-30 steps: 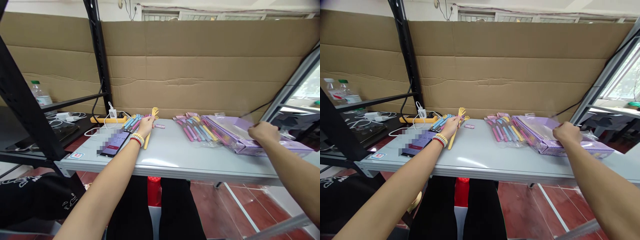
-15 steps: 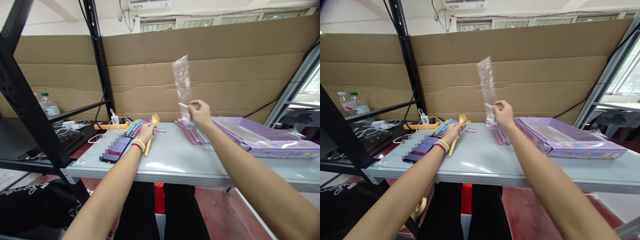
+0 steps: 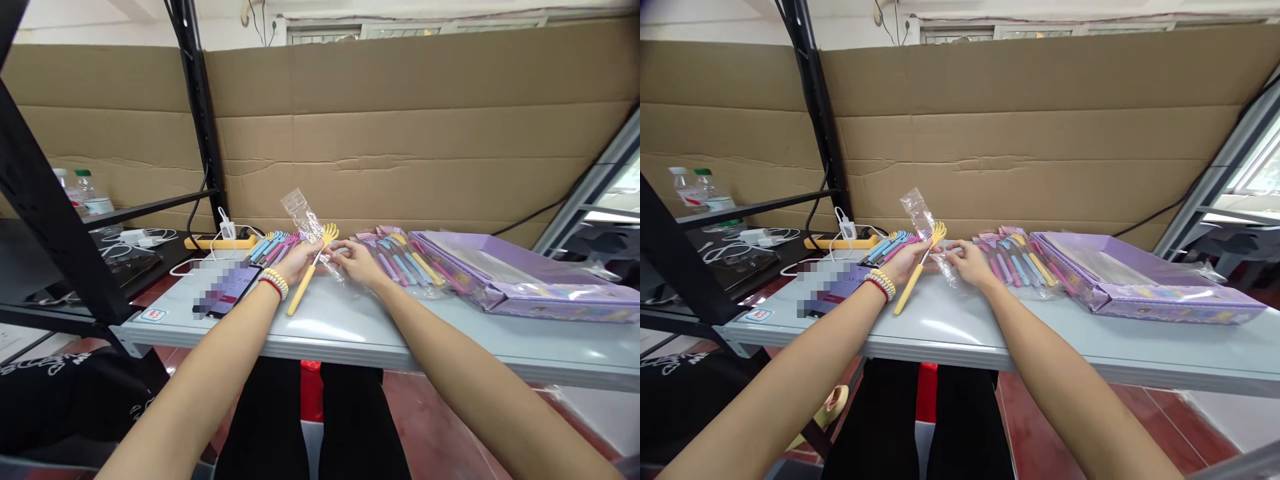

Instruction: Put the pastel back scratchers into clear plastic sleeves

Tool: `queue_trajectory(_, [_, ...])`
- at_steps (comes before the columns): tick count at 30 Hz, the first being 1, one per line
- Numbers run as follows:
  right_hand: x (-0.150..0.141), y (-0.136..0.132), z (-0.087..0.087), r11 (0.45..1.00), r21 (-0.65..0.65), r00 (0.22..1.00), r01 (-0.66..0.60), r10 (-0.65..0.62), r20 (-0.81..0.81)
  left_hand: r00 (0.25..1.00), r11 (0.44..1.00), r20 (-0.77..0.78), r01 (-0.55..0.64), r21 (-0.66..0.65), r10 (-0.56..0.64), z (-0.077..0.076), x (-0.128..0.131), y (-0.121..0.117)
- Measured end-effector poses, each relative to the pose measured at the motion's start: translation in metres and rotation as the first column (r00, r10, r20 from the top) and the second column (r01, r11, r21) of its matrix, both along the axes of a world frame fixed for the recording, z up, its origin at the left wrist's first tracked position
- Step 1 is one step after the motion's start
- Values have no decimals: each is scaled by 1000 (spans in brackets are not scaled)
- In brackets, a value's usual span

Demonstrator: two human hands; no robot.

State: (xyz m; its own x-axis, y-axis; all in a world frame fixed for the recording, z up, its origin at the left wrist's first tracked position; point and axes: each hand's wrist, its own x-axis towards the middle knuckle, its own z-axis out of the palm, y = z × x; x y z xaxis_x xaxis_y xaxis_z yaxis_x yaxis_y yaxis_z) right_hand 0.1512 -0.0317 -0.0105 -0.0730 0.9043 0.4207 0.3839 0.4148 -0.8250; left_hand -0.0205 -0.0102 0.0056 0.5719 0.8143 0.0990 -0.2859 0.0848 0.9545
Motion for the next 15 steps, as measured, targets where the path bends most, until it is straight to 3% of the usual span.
queue_trajectory(3, [-6, -1, 0, 997, 32, 996, -64, 62, 67, 1000, 999, -16, 17, 35, -16, -3, 3, 0])
queue_trajectory(8, [-3, 2, 0, 952, 270, 969, 147, -193, 152, 957, 949, 11, -288, 125, 289, -9, 7, 10])
queue_trajectory(11, [-1, 1, 2, 905, 403, 943, 136, -243, 227, 911, 892, 25, -409, 194, 412, -9, 9, 12])
queue_trajectory(15, [-5, -3, 1, 865, 493, 910, 90, -273, 313, 891, 843, 46, -443, 304, 452, -8, 13, 9])
